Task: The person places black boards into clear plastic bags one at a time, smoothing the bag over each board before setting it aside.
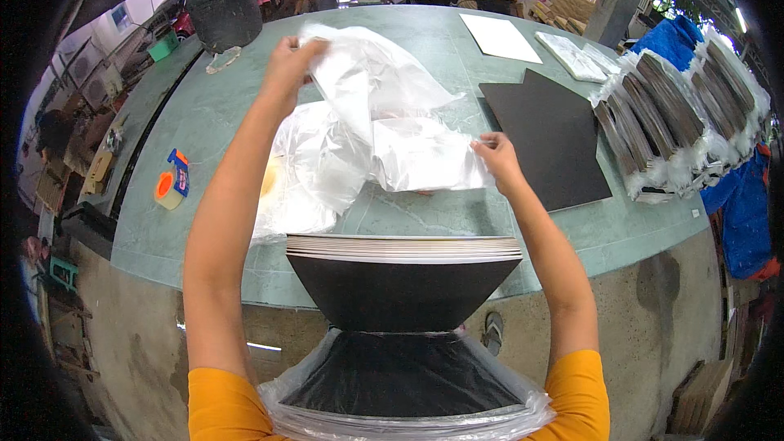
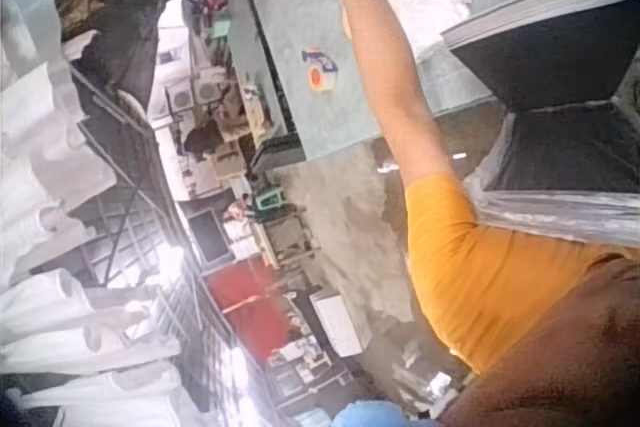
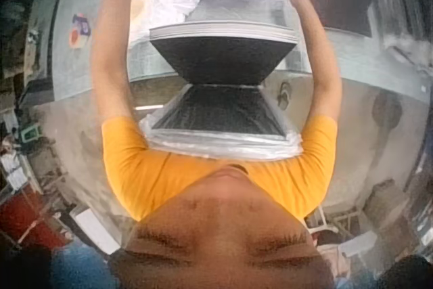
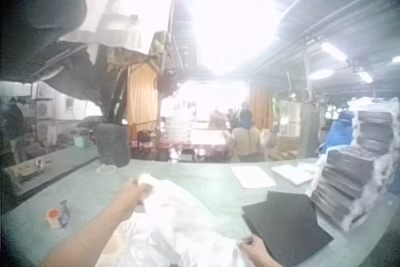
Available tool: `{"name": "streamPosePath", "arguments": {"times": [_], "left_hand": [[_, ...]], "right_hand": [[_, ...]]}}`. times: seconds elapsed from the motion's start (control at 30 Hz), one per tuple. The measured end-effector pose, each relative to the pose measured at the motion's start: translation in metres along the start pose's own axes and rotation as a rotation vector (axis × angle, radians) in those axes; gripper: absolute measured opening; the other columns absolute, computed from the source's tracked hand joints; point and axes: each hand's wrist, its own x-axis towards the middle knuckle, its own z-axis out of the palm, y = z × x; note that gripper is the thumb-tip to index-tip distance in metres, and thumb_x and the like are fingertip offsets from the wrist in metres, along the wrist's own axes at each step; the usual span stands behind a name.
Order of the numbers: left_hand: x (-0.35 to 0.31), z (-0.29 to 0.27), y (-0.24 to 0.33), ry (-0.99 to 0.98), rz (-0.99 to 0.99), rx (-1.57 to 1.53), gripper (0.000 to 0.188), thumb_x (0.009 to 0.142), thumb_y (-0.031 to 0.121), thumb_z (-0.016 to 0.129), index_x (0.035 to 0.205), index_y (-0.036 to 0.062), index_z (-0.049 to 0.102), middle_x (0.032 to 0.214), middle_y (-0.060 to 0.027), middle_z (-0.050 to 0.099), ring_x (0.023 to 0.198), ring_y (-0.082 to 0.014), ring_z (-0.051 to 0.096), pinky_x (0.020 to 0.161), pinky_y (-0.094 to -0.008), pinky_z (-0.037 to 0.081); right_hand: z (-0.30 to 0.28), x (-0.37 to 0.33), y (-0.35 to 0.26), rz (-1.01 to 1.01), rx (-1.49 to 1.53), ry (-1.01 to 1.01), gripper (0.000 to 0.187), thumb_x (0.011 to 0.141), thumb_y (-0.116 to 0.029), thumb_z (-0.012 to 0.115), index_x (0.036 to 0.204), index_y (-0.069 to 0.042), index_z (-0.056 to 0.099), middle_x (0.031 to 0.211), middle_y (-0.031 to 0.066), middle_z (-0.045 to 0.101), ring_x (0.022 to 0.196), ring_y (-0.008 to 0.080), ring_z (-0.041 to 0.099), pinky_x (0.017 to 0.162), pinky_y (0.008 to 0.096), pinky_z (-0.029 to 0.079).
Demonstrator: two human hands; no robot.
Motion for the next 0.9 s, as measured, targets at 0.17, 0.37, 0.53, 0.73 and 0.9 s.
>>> {"name": "streamPosePath", "arguments": {"times": [0.17,0.37,0.53,0.73,0.9], "left_hand": [[-0.029,0.036,-0.018,-0.364,-0.073,0.32,0.035,0.077,0.026,0.058,0.101,0.0005,0.053,0.091,-0.0101,0.058,0.078,-0.018,0.056,0.074,-0.0299,0.042],[-0.018,0.016,0.006,-0.038,-0.194,-0.554,0.023,0.083,0.016,0.044,0.097,0.0002,0.052,0.088,-0.009,0.057,0.08,-0.0203,0.057,0.072,-0.0329,0.044],[-0.054,-0.142,0.022,0.357,0.459,-0.571,0.021,0.079,0.017,0.05,0.093,0.0018,0.051,0.086,-0.0081,0.054,0.077,-0.0202,0.054,0.068,-0.0319,0.045],[-0.273,-0.14,0.051,0.421,0.422,1.34,0.036,0.077,0.024,0.055,0.104,0.001,0.05,0.101,-0.0165,0.054,0.093,-0.0296,0.05,0.082,-0.0344,0.039],[-0.292,-0.078,0.056,-0.813,0.154,0.623,0.047,0.08,0.017,0.055,0.121,0.0017,0.039,0.114,-0.0108,0.05,0.106,-0.0188,0.048,0.089,-0.029,0.034]], "right_hand": [[0.017,-0.011,-0.048,-0.892,-0.483,0.088,0.031,0.068,-0.013,0.06,0.097,-0.006,0.052,0.097,0.0126,0.053,0.091,0.0326,0.047,0.081,0.0396,0.036],[0.054,-0.009,-0.052,-0.959,-0.652,-0.396,0.036,0.079,-0.037,0.048,0.093,-0.004,0.056,0.094,0.0135,0.057,0.098,0.0338,0.047,0.081,0.0422,0.037],[0.079,-0.011,-0.064,-0.605,-0.936,-0.576,0.055,0.079,-0.05,0.042,0.105,-0.002,0.052,0.096,0.0202,0.056,0.1,0.0363,0.047,0.083,0.0437,0.037],[0.05,0.0,-0.072,-0.46,-0.435,-0.756,0.052,0.072,-0.041,0.06,0.107,-0.003,0.054,0.11,0.016,0.053,0.098,0.0279,0.052,0.084,0.0345,0.04],[-0.003,-0.09,-0.162,-0.511,-0.063,-0.232,0.019,0.08,-0.013,0.055,0.092,0.002,0.059,0.088,0.0087,0.06,0.08,0.0094,0.054,0.069,0.0224,0.043]]}}
